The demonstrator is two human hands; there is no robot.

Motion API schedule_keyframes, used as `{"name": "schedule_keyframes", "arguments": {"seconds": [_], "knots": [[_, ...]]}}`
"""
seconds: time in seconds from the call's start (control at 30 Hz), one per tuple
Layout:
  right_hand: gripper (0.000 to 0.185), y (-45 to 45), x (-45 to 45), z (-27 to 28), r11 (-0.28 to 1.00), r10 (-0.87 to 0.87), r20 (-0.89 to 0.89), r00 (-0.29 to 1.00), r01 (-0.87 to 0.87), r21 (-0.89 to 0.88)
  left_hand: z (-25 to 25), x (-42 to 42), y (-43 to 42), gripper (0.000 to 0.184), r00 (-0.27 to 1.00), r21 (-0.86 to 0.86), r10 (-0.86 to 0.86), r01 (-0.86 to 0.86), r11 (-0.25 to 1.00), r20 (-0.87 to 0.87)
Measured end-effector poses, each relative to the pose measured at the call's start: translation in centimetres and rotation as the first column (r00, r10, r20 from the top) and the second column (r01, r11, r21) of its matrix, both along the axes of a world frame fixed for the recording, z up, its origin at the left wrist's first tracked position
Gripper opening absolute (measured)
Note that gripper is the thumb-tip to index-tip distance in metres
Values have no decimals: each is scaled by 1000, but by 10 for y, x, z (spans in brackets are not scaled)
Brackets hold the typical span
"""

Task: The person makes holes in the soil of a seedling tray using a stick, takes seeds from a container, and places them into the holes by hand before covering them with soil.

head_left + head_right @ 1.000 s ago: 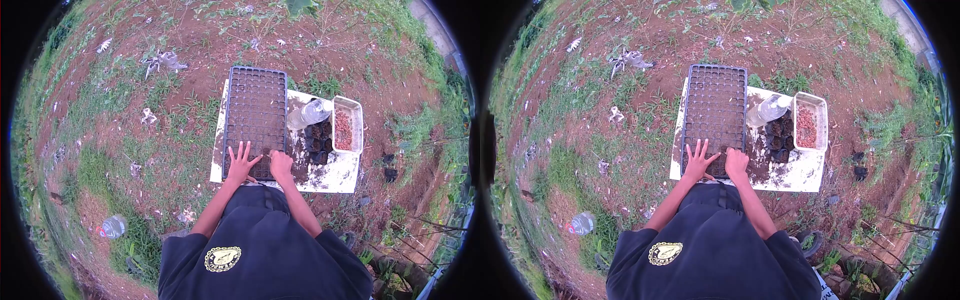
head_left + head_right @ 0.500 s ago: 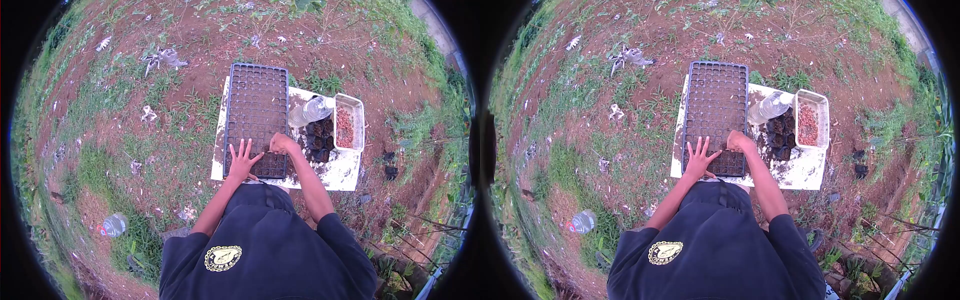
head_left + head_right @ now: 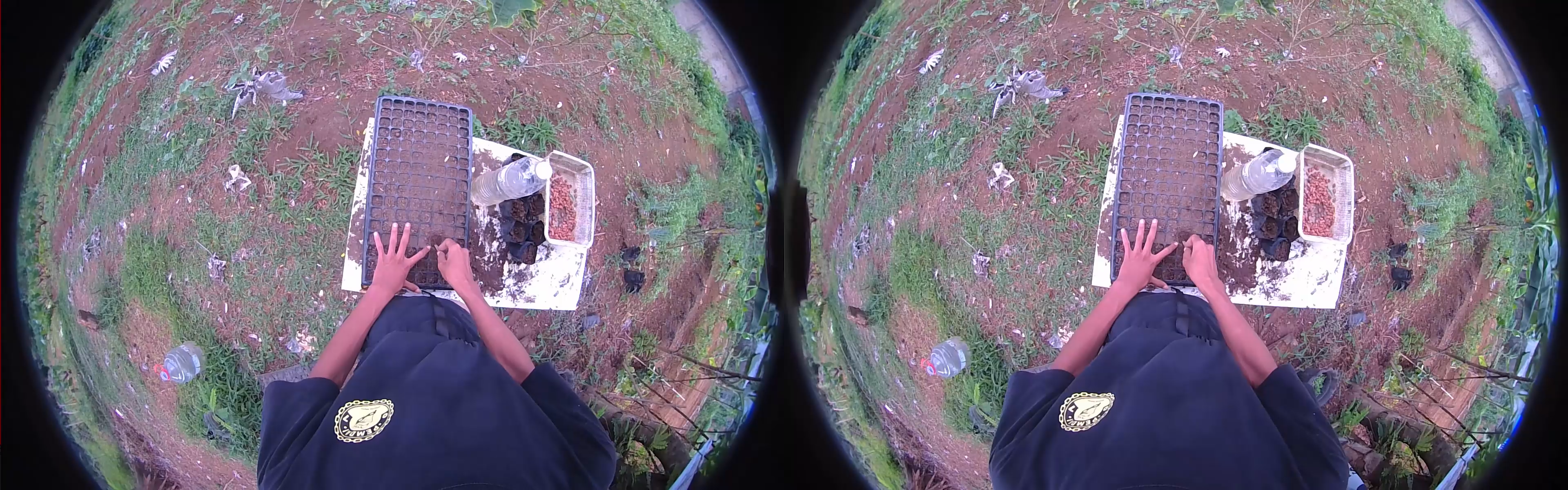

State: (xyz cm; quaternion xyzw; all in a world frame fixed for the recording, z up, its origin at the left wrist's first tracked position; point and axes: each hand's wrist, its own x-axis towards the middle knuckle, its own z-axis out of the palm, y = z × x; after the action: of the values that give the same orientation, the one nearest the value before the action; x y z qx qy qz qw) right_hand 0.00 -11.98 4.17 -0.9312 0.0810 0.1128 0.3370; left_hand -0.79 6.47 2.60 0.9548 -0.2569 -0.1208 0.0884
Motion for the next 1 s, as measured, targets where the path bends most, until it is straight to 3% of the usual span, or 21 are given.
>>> {"name": "schedule_keyframes", "arguments": {"seconds": [0.13, 0.27, 0.33, 0.37, 0.4, 0.47, 0.67, 0.9, 1.0], "knots": [[12, 1, -2, 8, 993, -83, 78, 993, 76, 88, 0, 0, 1, 120, 1000, -9, -2, 2, 1000, 11], [13, -7, 18, 26, 993, -69, 2, 998, 69, 98, 1, 1, 1, 121, 1000, 9, -7, 7, 1000, 13], [13, -11, 27, 39, 1000, 22, -89, 996, -21, 15, 1, 0, 2, 121, 1000, -1, -6, 6, 1000, 11], [12, -13, 25, 27, 984, 136, 51, 989, -130, -119, 1, 0, 3, 121, 1000, -1, -6, 6, 1000, 11], [12, -13, 28, 21, 985, 134, 51, 990, -127, -120, 1, 0, 3, 121, 1000, 2, -7, 7, 1000, 15], [11, -7, 38, 17, 980, 136, -166, 977, -158, -121, 0, 1, 2, 121, 1000, 4, -12, 12, 1000, 21], [10, -6, 33, 33, 1000, 6, -109, 994, -8, -15, 3, 1, 2, 120, 1000, -6, -11, 11, 1000, 5], [11, 0, 30, 18, 994, 54, -158, 986, -68, -82, 4, 1, 1, 119, 1000, -13, -9, 9, 1000, -5], [12, 0, 27, 27, 1000, -4, -49, 999, 3, -18, 5, 1, 0, 120, 1000, -7, -6, 6, 1000, -17]]}}
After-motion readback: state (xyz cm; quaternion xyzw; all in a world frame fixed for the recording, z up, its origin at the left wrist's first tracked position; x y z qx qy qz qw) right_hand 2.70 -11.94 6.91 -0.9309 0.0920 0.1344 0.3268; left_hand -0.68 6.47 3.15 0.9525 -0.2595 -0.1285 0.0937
